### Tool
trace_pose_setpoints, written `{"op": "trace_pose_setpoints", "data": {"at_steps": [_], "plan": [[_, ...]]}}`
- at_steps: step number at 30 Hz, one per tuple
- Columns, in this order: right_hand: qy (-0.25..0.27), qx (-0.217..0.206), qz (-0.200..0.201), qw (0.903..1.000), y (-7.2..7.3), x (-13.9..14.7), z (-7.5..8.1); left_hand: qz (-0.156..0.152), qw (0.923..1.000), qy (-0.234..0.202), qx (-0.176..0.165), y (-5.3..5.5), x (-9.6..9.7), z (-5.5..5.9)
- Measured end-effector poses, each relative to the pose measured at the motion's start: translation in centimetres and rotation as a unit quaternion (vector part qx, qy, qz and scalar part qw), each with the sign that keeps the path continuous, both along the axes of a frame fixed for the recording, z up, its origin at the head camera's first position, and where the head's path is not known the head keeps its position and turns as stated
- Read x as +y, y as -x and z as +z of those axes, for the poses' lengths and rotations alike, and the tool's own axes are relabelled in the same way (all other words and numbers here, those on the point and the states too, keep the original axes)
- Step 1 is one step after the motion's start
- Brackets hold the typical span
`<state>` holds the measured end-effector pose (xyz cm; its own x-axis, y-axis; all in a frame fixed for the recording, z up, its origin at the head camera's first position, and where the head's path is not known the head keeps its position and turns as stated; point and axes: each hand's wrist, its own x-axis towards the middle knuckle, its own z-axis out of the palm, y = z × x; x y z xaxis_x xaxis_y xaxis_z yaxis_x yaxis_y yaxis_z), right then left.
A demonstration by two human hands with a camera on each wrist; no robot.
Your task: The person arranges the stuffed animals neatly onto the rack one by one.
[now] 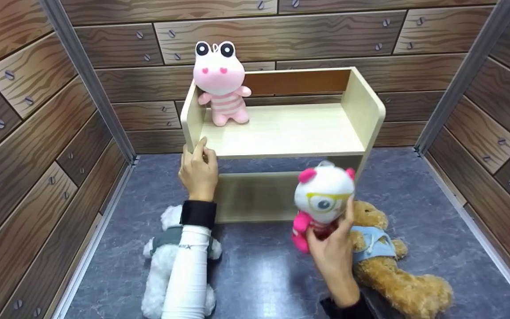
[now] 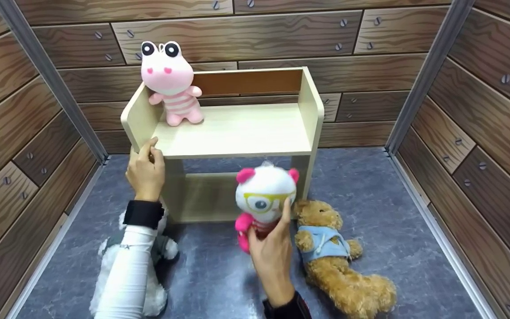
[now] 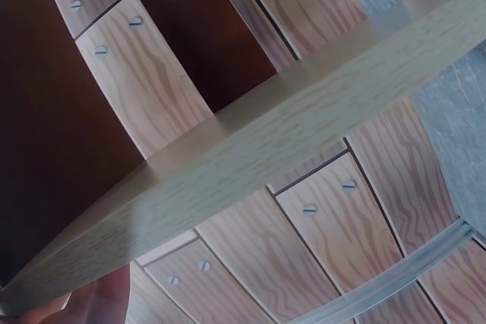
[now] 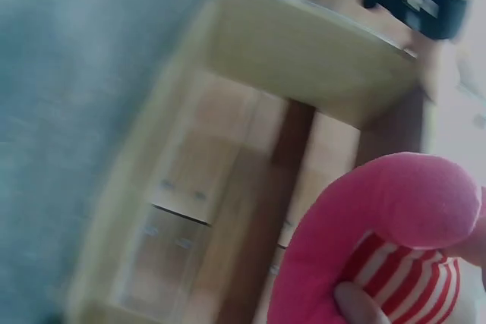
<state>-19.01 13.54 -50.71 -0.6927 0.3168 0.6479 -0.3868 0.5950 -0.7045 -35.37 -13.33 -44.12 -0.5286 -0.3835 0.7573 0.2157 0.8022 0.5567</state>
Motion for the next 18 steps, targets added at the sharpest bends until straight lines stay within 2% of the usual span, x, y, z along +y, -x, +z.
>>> {"op": "trace_pose_setpoints", "data": {"at_steps": [4, 9, 13, 18], "plan": [[0.054, 0.054, 0.012, 0.9970, 0.9, -0.2, 3.4, 0.003, 1.0000, 0.002, 0.002, 0.0, 0.0, 0.0], [0.118, 0.077, 0.030, 0.9895, 2.4, -0.6, 6.5, 0.000, 1.0000, 0.000, -0.001, 0.0, -0.1, 0.0], [0.127, 0.110, 0.033, 0.9852, 4.0, -0.6, 8.1, -0.002, 1.0000, 0.000, 0.001, 0.0, -0.1, 0.0], [0.114, 0.140, 0.027, 0.9832, 6.0, -0.3, 9.7, -0.008, 1.0000, 0.003, 0.004, 0.0, -0.1, 0.0]]}}
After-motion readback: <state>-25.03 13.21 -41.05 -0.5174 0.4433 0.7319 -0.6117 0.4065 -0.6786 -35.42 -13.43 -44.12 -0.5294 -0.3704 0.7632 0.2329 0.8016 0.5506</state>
